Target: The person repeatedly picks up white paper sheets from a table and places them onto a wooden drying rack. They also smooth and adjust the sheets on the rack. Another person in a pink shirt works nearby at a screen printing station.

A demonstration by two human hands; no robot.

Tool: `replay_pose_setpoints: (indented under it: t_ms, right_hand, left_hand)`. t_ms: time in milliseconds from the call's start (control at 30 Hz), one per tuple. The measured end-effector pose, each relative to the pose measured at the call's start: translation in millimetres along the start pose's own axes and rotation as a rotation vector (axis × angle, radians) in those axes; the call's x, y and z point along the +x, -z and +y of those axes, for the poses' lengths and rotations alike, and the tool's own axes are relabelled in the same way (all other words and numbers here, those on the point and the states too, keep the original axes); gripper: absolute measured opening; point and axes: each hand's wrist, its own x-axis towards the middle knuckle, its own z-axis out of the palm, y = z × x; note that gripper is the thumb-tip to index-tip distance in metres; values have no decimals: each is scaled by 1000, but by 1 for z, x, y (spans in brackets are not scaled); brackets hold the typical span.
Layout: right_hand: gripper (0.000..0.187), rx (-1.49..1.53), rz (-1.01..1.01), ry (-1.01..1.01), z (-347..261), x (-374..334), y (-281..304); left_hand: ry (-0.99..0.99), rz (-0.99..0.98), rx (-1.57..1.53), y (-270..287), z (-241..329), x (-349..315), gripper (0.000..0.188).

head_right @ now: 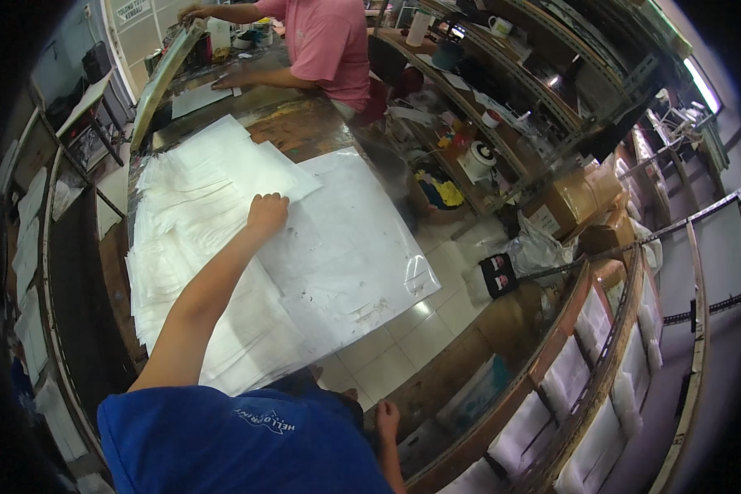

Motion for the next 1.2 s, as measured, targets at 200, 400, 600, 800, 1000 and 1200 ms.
replay_pose_setpoints:
  t_ms: [200,400,600,800,1000,1200]
  right_hand:
    - [43,226,-223,451,-146,-24,-39]
    - [43,159,-409,508,-247,-34,-69]
    - [17,365,-179,451,-238,-34,-62]
    - [9,713,-66,397,-212,-62,-20]
    - [8,518,55,392,-168,-106,28]
    - [9,442,210,401,-123,-127,44]
  left_hand:
    - [-200,-11,-287,31,70,-90,11]
    - [-398,87,-537,72,136,-180,9]
    - [-554,-25,-986,96,158,-230,16]
    - [-8,-1109,-1907,26,200,-235,30]
    - [785,-1192,-2909,-9,210,-205,55]
    - [683,-1215,-2756,10,222,-189,53]
